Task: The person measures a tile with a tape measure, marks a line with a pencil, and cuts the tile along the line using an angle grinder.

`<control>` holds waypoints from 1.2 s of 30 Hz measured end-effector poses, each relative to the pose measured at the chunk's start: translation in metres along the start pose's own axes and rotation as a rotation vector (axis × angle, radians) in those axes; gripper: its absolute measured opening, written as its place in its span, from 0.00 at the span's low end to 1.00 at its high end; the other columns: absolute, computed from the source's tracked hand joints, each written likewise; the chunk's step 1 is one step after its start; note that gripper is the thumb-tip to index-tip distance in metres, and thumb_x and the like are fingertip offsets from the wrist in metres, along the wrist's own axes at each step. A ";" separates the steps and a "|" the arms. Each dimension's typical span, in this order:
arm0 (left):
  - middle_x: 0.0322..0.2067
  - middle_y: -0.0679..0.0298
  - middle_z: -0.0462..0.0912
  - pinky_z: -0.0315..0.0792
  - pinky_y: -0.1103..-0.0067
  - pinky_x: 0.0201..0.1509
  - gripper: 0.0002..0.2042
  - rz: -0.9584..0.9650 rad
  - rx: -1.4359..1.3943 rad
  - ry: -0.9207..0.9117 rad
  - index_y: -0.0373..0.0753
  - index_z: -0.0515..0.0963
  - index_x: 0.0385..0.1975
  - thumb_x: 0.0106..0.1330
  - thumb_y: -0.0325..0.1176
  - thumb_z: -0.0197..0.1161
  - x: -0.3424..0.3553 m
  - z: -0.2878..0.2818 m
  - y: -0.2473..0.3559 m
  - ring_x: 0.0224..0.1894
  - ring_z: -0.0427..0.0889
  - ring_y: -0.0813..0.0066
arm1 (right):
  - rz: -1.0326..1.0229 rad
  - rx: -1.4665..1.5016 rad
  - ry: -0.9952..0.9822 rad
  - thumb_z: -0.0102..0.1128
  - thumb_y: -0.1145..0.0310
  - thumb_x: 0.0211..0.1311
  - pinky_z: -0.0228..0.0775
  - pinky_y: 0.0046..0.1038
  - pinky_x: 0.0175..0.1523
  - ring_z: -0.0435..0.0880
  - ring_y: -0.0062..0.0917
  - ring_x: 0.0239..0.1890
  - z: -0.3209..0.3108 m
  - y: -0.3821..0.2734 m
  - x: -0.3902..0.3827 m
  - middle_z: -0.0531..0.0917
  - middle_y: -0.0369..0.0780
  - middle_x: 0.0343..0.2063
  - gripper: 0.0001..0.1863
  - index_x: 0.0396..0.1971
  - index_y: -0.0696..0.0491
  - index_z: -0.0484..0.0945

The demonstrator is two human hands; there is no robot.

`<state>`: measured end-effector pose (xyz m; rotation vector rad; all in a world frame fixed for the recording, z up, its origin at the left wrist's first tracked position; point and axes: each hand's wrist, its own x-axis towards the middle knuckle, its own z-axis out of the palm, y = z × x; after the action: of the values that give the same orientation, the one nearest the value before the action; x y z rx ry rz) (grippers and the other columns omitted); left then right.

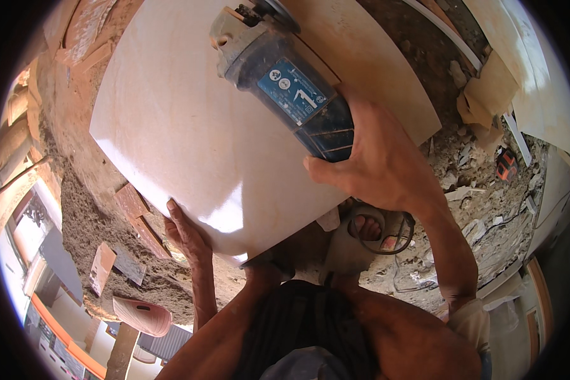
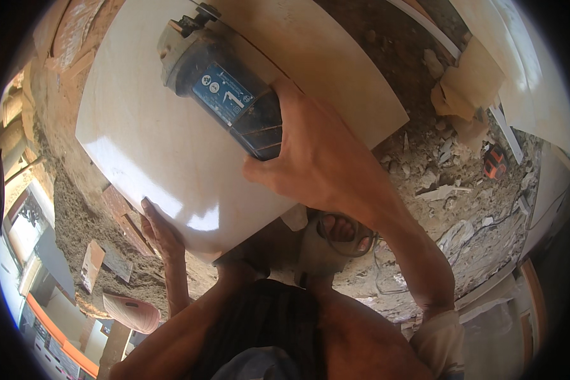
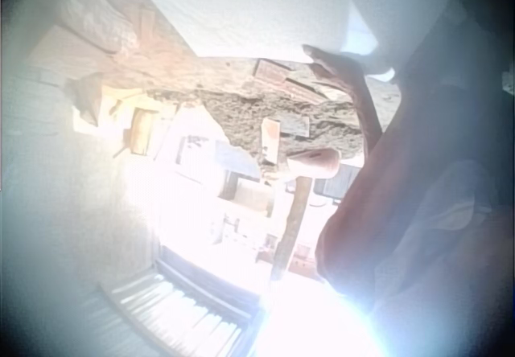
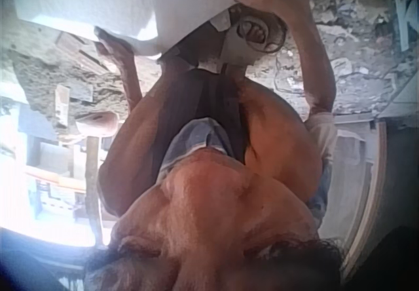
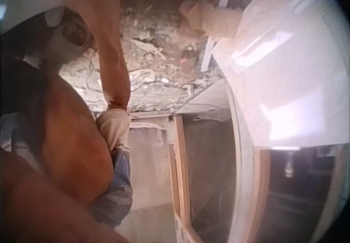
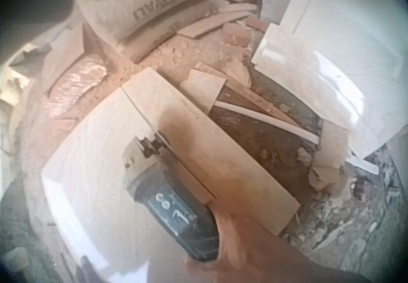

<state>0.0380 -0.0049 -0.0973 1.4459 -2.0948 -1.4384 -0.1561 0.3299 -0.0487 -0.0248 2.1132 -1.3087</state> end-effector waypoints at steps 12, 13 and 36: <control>0.52 0.55 0.81 0.76 0.70 0.60 0.31 -0.018 0.008 -0.056 0.27 0.75 0.61 0.81 0.56 0.63 0.006 -0.010 -0.006 0.54 0.77 0.70 | 0.035 0.041 -0.043 0.77 0.61 0.53 0.80 0.38 0.49 0.88 0.39 0.37 -0.002 0.002 -0.001 0.88 0.49 0.36 0.33 0.57 0.62 0.77; 0.53 0.54 0.81 0.76 0.70 0.60 0.31 -0.019 0.010 -0.063 0.27 0.75 0.62 0.82 0.56 0.63 0.006 -0.010 -0.006 0.55 0.77 0.69 | 0.037 0.049 -0.046 0.77 0.61 0.53 0.80 0.38 0.49 0.88 0.38 0.37 -0.002 0.002 -0.002 0.88 0.49 0.36 0.33 0.56 0.62 0.77; 0.44 0.59 0.81 0.79 0.66 0.56 0.29 0.002 -0.018 -0.073 0.33 0.77 0.52 0.77 0.59 0.68 0.006 -0.007 -0.006 0.49 0.79 0.69 | 0.085 0.031 -0.044 0.77 0.62 0.52 0.80 0.40 0.48 0.87 0.39 0.36 -0.006 0.010 -0.024 0.86 0.48 0.35 0.30 0.53 0.60 0.77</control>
<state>0.0430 -0.0140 -0.1007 1.4048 -2.1188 -1.5273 -0.1377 0.3479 -0.0429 0.0489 2.0344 -1.2797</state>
